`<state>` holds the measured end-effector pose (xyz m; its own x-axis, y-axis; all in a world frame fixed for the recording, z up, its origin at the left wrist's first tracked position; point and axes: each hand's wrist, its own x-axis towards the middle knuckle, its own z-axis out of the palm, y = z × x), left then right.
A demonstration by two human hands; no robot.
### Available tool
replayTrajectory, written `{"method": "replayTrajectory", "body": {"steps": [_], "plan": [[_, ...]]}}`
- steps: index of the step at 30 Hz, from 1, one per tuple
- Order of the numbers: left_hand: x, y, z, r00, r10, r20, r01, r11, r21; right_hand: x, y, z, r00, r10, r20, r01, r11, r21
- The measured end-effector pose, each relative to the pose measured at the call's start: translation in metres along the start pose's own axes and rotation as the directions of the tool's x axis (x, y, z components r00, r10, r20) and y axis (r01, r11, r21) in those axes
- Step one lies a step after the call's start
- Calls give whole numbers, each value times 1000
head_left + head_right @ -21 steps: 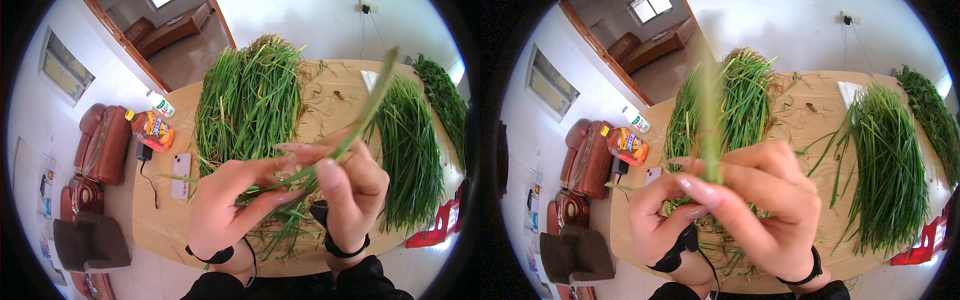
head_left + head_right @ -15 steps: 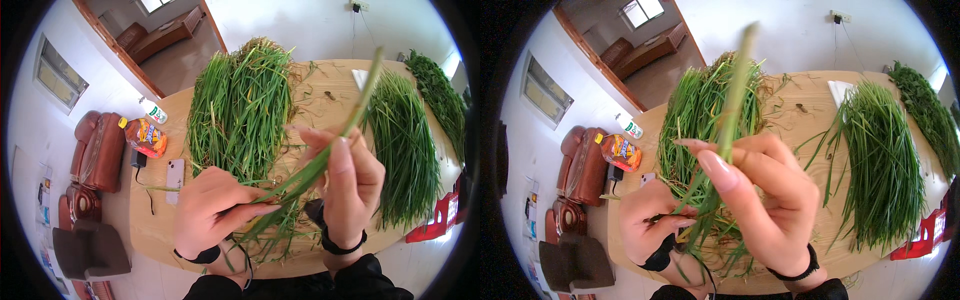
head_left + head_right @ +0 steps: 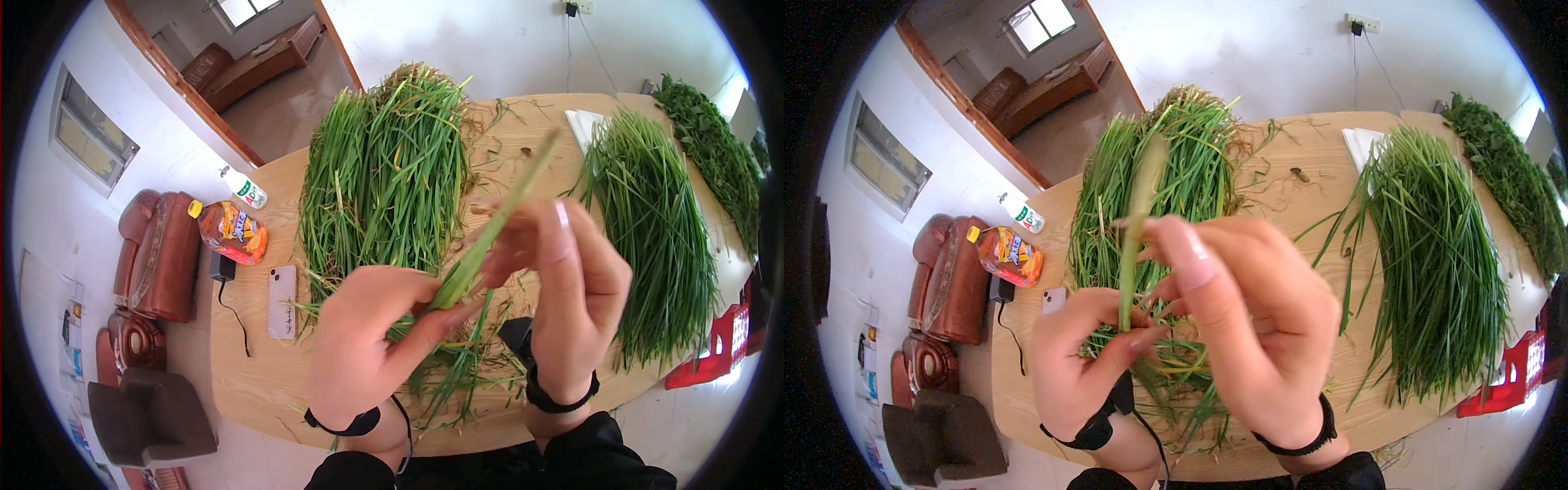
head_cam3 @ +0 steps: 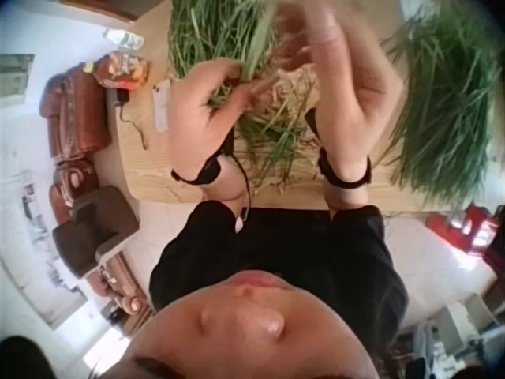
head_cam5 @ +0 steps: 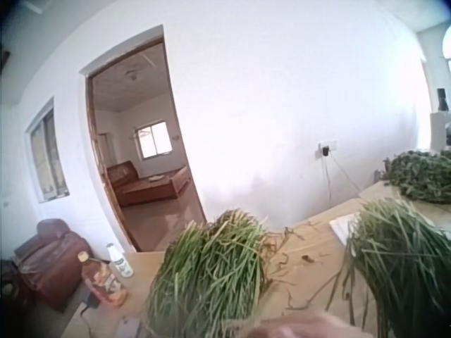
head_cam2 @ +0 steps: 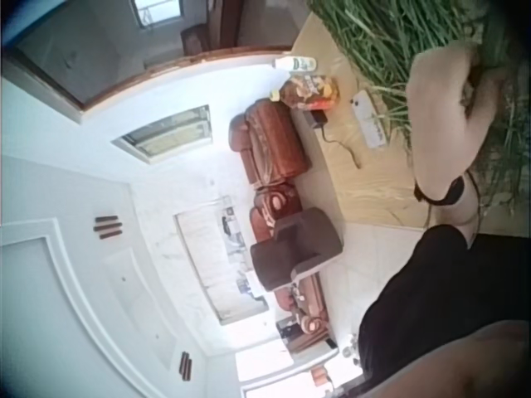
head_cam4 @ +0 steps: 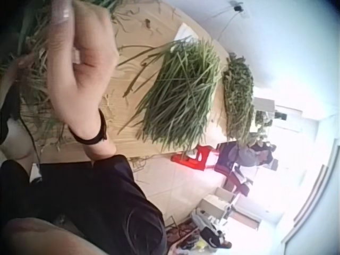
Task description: The person cleans chives by hand, peeling away the outer layers and removing debris from each stalk before placing it into a separate pile.
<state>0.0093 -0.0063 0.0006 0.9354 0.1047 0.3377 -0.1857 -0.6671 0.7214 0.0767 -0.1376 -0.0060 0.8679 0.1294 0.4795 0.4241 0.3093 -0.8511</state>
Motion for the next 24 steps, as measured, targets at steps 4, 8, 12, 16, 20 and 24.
{"method": "replayTrajectory", "body": {"steps": [4, 8, 12, 16, 20, 24], "plan": [[1, -10, 3, 956, 213, -202, -176, 966, 187, 3, -8, -8, 999, 16, -39, -21, 992, -121], [6, -4, 4, 879, 322, -353, -168, 900, 402, 1, -6, -6, 996, 20, 81, -13, 996, -93], [13, -5, 12, 856, 402, -324, -207, 842, 498, 2, 0, -11, 991, 13, 130, 25, 959, -283], [15, -1, 15, 818, 448, -361, -235, 833, 502, 1, -5, -15, 990, 85, 110, -59, 973, -223], [12, -7, 16, 906, 348, -241, -292, 926, 237, 3, -7, -29, 973, 80, 214, -14, 955, -296], [2, -1, 0, 1000, 7, 13, -8, 997, 82, 7, -5, -37, 966, -94, 239, 181, 910, -372]]}}
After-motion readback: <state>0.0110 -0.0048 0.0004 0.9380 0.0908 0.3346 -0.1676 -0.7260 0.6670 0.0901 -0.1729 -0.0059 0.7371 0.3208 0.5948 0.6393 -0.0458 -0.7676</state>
